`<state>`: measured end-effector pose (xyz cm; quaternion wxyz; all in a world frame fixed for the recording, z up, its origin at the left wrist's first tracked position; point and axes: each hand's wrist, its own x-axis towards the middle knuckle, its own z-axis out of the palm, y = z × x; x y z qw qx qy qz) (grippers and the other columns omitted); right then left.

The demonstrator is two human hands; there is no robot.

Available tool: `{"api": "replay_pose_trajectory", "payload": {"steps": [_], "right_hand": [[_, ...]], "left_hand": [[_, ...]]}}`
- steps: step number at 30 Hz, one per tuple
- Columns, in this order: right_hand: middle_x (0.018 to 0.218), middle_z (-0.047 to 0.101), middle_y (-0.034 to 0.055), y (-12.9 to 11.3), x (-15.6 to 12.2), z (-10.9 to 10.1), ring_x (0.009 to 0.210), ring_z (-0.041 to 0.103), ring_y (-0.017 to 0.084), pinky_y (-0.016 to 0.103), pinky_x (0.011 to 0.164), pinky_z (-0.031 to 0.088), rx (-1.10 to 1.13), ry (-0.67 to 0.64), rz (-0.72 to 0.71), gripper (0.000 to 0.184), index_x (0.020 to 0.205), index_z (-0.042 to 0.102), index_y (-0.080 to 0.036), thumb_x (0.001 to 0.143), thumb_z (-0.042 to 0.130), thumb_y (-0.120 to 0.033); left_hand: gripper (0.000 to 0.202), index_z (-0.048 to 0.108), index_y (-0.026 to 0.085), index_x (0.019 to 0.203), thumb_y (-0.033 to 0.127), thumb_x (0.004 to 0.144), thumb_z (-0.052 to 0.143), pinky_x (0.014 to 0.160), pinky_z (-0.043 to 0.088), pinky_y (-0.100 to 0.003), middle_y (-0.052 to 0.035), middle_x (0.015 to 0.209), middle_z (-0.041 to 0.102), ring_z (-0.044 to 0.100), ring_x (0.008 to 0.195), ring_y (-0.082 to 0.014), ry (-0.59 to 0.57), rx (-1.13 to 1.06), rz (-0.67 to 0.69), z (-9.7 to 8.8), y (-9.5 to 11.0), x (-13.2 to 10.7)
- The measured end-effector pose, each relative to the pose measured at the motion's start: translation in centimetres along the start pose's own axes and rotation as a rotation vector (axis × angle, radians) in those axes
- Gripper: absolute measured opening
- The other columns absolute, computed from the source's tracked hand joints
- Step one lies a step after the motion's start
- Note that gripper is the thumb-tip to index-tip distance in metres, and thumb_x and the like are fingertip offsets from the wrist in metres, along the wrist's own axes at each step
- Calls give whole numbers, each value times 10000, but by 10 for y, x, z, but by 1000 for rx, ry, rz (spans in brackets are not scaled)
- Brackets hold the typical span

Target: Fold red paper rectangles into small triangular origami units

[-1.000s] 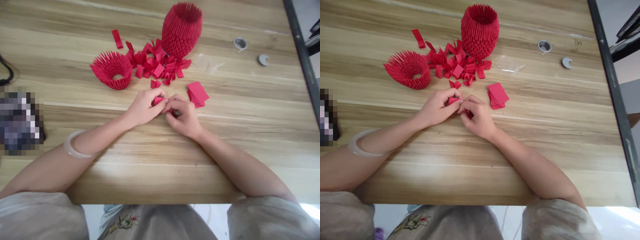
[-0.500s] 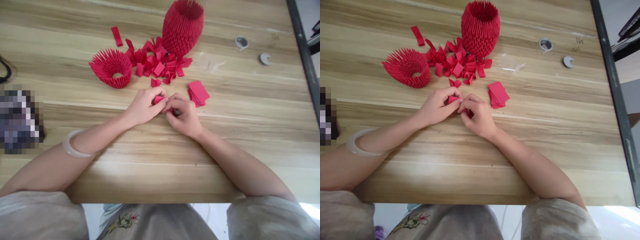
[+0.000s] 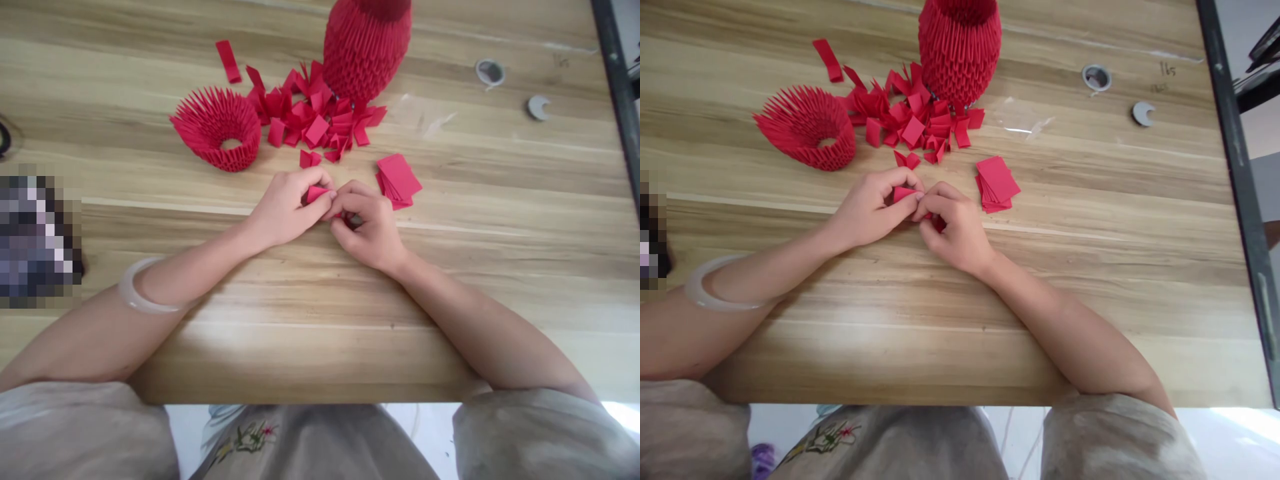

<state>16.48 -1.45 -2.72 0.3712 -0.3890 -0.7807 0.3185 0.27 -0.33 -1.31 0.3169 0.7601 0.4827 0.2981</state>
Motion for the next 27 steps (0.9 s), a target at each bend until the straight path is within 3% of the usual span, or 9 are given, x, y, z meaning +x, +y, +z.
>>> {"api": "replay_pose_trajectory", "payload": {"steps": [27], "right_hand": [[776, 535, 18, 4, -2, 0, 602, 438, 85, 247, 579, 402, 23, -3, -17, 134, 680, 585, -160, 704, 481, -80]], "left_hand": [[117, 592, 147, 803, 223, 802, 502, 568, 360, -228, 9, 650, 539, 456, 606, -101, -5, 34, -27, 1, 0, -1]]}}
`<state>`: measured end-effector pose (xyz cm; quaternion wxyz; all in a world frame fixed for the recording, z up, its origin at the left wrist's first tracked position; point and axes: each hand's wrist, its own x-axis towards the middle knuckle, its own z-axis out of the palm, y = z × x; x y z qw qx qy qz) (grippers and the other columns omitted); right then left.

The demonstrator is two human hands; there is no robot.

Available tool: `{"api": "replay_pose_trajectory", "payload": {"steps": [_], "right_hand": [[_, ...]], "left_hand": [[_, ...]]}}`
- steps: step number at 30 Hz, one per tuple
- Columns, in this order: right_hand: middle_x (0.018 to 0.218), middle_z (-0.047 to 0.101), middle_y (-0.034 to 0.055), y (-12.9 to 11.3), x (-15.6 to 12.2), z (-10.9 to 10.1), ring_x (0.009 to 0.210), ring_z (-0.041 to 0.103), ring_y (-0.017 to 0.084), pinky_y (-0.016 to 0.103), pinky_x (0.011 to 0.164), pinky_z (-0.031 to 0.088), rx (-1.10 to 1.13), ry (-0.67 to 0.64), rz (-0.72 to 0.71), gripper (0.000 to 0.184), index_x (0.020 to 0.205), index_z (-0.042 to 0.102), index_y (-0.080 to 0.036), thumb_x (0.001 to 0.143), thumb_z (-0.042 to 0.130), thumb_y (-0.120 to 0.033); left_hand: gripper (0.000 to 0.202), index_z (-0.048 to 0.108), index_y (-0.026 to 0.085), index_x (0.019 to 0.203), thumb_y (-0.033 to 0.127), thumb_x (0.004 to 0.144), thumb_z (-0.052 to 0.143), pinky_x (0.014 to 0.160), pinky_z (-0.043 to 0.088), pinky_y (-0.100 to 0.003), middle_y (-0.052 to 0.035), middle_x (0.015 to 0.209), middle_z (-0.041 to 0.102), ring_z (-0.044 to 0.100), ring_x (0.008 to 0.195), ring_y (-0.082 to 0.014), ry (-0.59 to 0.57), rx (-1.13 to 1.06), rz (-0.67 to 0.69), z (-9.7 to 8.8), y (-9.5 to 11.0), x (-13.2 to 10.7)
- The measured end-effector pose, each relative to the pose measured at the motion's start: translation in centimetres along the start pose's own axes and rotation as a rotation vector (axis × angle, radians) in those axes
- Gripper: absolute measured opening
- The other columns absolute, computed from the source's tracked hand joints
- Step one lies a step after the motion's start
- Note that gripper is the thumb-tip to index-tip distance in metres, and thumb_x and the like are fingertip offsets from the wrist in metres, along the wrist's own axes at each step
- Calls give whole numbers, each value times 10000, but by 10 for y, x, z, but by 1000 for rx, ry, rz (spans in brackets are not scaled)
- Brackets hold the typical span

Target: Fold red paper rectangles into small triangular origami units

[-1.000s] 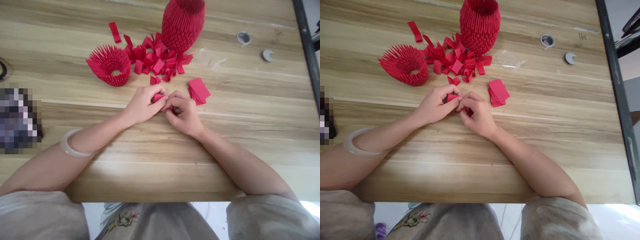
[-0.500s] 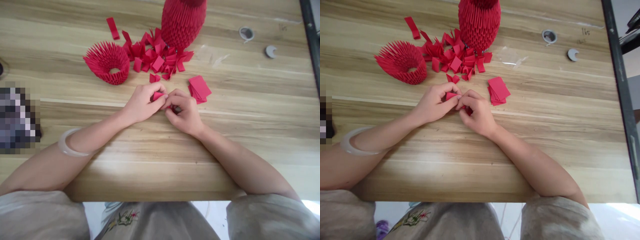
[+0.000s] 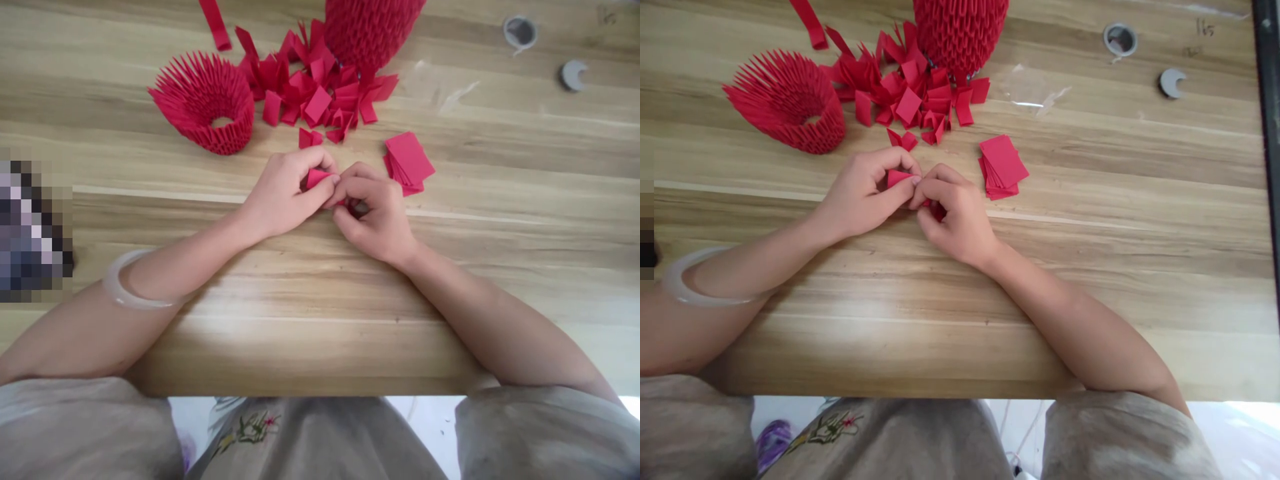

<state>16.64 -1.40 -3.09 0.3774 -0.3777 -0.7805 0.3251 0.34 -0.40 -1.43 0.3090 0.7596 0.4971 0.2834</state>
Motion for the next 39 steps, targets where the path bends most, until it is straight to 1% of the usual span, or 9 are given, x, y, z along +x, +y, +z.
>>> {"api": "replay_pose_trajectory", "payload": {"steps": [4, 13, 24, 31, 39], "right_hand": [[773, 539, 24, -1, 0, 0, 602, 441, 86, 241, 571, 399, -14, -3, -2, 136, 677, 582, -156, 701, 474, -77], [768, 542, 24, -3, 2, 0, 587, 440, 82, 240, 558, 381, -19, -1, -1, 145, 668, 590, -149, 680, 471, -67], [761, 540, 21, -3, 1, 0, 606, 450, 93, 250, 569, 373, -21, -4, 11, 141, 672, 591, -157, 682, 475, -76], [754, 536, 17, -4, 1, 0, 590, 439, 84, 241, 551, 364, -17, 0, 10, 138, 664, 583, -154, 678, 473, -72], [752, 541, 16, -4, 1, 0, 584, 435, 85, 244, 552, 367, -1, 8, 28, 139, 658, 585, -162, 672, 478, -75]], "left_hand": [[120, 596, 143, 811, 222, 803, 506, 567, 360, -229, 4, 660, 546, 456, 610, -103, -2, 8, -4, 0, 0, 0], [63, 566, 162, 762, 195, 786, 518, 566, 358, -232, 21, 631, 530, 461, 600, -99, 11, -7, 44, -1, 0, 1], [68, 561, 159, 755, 198, 790, 518, 551, 341, -226, 30, 609, 524, 453, 566, -89, 18, -29, 64, 0, -2, 0], [88, 559, 162, 765, 230, 795, 513, 550, 350, -221, 27, 607, 535, 468, 581, -97, 14, -21, 47, -1, -1, 0], [82, 560, 173, 752, 230, 788, 513, 541, 344, -236, 21, 597, 538, 478, 588, -111, 14, -39, 28, -1, 1, 0]]}}
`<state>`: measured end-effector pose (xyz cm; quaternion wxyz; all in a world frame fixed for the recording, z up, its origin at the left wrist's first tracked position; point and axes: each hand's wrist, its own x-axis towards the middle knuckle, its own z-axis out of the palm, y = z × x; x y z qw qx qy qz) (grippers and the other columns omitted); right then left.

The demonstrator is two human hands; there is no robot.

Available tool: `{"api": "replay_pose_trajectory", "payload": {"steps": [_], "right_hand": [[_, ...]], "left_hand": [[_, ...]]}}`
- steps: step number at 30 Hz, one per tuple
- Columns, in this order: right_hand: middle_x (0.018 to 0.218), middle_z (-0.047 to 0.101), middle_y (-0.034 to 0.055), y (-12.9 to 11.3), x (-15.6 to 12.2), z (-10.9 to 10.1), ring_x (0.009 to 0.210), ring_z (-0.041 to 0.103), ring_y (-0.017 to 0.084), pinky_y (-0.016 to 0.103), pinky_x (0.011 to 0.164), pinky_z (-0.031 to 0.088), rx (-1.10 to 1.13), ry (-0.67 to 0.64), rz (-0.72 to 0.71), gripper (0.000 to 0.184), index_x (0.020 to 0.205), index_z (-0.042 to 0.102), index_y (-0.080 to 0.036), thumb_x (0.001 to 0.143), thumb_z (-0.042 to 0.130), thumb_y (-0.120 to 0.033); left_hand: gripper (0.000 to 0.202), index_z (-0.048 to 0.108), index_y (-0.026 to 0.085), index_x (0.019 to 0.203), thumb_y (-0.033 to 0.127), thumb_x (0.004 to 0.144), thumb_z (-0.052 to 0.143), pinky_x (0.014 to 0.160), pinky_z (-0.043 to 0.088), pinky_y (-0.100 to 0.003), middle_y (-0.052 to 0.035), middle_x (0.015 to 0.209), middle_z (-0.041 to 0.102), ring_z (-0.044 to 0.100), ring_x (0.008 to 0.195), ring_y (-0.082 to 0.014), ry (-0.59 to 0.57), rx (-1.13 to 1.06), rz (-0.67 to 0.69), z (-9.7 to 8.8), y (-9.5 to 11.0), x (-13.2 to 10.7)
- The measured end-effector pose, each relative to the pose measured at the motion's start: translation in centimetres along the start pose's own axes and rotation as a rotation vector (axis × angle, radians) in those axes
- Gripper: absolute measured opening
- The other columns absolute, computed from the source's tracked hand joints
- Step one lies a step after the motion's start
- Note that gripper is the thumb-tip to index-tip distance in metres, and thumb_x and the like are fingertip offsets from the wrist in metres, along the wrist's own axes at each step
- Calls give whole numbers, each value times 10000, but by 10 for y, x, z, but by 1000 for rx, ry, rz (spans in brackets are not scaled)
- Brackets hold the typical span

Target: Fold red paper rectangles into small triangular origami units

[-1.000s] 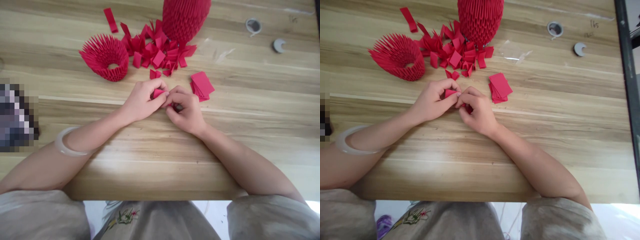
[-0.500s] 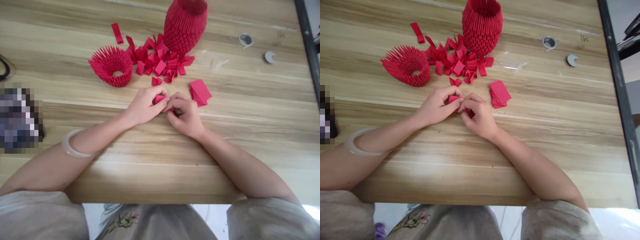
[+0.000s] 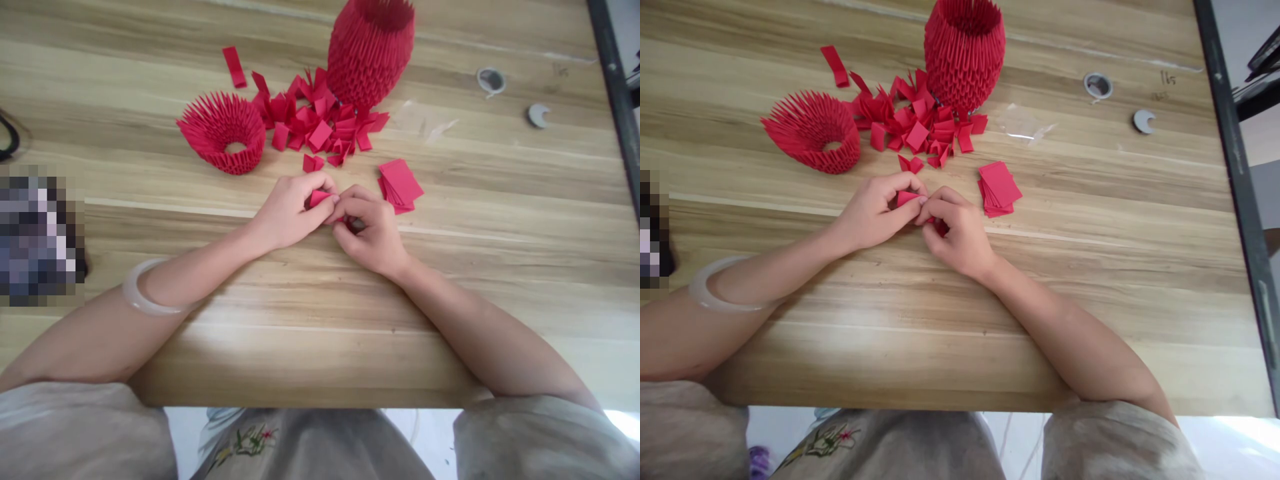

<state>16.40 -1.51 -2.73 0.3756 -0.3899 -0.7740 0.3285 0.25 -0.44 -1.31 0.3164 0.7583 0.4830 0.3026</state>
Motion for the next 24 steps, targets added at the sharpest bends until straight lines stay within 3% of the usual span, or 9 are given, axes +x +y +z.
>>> {"api": "replay_pose_trajectory", "payload": {"steps": [24], "right_hand": [[754, 544, 18, 0, 0, 0, 585, 454, 83, 232, 545, 382, 0, 8, -20, 143, 660, 591, -158, 663, 479, -68]], "left_hand": [[106, 566, 168, 754, 254, 787, 514, 544, 340, -232, 18, 604, 542, 468, 585, -111, -7, 27, 5, -1, 0, 0]]}}
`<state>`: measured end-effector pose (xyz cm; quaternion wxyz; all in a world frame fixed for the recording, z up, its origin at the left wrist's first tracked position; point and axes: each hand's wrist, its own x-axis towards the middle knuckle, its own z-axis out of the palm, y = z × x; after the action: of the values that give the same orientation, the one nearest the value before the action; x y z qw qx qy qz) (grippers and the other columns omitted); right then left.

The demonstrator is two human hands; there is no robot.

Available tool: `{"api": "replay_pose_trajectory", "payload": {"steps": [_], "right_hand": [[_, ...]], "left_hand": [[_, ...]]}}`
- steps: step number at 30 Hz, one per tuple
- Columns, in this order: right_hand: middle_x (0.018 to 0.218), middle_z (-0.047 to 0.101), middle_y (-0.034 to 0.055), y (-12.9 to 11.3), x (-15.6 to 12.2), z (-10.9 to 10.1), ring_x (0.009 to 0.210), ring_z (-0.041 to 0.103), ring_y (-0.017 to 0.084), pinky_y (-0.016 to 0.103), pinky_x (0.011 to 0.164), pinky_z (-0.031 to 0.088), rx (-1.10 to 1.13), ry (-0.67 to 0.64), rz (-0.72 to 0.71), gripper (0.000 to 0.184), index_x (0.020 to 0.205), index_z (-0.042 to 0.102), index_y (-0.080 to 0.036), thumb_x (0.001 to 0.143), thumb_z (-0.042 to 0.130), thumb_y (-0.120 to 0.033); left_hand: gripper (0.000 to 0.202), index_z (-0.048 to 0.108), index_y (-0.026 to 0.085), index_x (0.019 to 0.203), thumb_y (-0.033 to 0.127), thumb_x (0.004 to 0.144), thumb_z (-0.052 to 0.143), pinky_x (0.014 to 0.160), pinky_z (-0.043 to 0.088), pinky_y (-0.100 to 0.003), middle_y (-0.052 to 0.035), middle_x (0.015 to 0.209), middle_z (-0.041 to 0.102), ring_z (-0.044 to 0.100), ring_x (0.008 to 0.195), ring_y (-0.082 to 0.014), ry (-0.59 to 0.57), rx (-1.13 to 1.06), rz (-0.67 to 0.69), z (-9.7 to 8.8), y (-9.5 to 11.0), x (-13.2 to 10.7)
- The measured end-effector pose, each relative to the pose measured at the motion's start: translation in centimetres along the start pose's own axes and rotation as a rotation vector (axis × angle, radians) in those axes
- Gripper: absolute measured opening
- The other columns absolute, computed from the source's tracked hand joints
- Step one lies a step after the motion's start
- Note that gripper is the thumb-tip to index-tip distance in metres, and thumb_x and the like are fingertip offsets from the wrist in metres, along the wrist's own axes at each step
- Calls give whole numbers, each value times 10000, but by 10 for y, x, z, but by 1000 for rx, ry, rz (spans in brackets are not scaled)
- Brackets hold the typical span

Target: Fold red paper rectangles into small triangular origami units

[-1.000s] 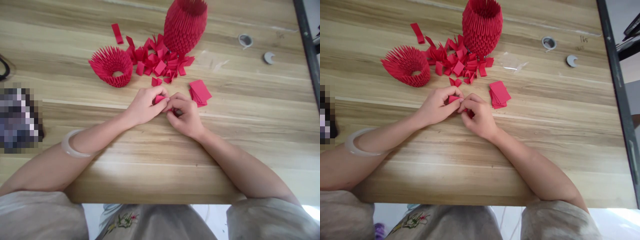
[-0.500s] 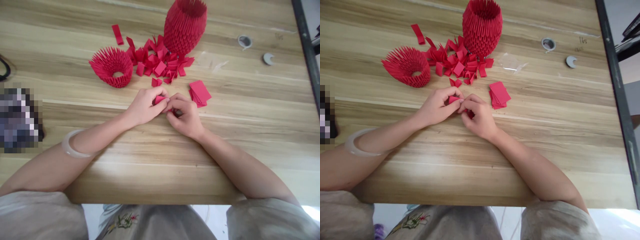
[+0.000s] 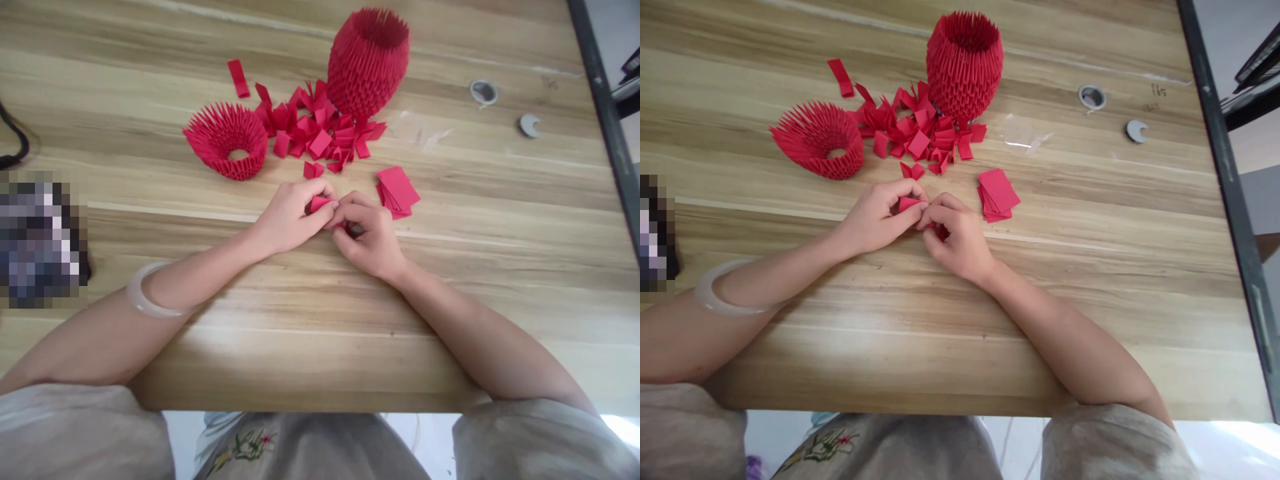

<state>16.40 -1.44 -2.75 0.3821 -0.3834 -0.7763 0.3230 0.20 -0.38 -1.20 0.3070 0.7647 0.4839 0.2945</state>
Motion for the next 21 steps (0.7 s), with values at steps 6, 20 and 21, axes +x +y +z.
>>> {"api": "replay_pose_trajectory", "payload": {"steps": [6, 20, 21], "right_hand": [[758, 551, 18, -1, 0, 0, 598, 468, 89, 235, 556, 392, -6, -4, 10, 139, 662, 591, -160, 666, 480, -75], [757, 544, 18, -1, 0, 0, 574, 452, 81, 228, 537, 382, 6, -4, 11, 137, 659, 592, -156, 659, 484, -71], [758, 545, 17, -1, 0, 0, 570, 450, 79, 226, 535, 382, 6, -4, 11, 137, 661, 592, -156, 659, 485, -70]], "left_hand": [[116, 573, 163, 765, 255, 788, 507, 549, 341, -227, 19, 609, 544, 468, 590, -110, -2, -2, -1, 0, 0, 0], [108, 569, 166, 755, 253, 787, 514, 532, 331, -229, 31, 563, 515, 442, 541, -103, -6, -23, -10, 0, 0, 0], [107, 569, 165, 754, 252, 786, 515, 534, 331, -228, 30, 567, 518, 446, 548, -104, -3, -22, -7, 0, 0, 0]]}}
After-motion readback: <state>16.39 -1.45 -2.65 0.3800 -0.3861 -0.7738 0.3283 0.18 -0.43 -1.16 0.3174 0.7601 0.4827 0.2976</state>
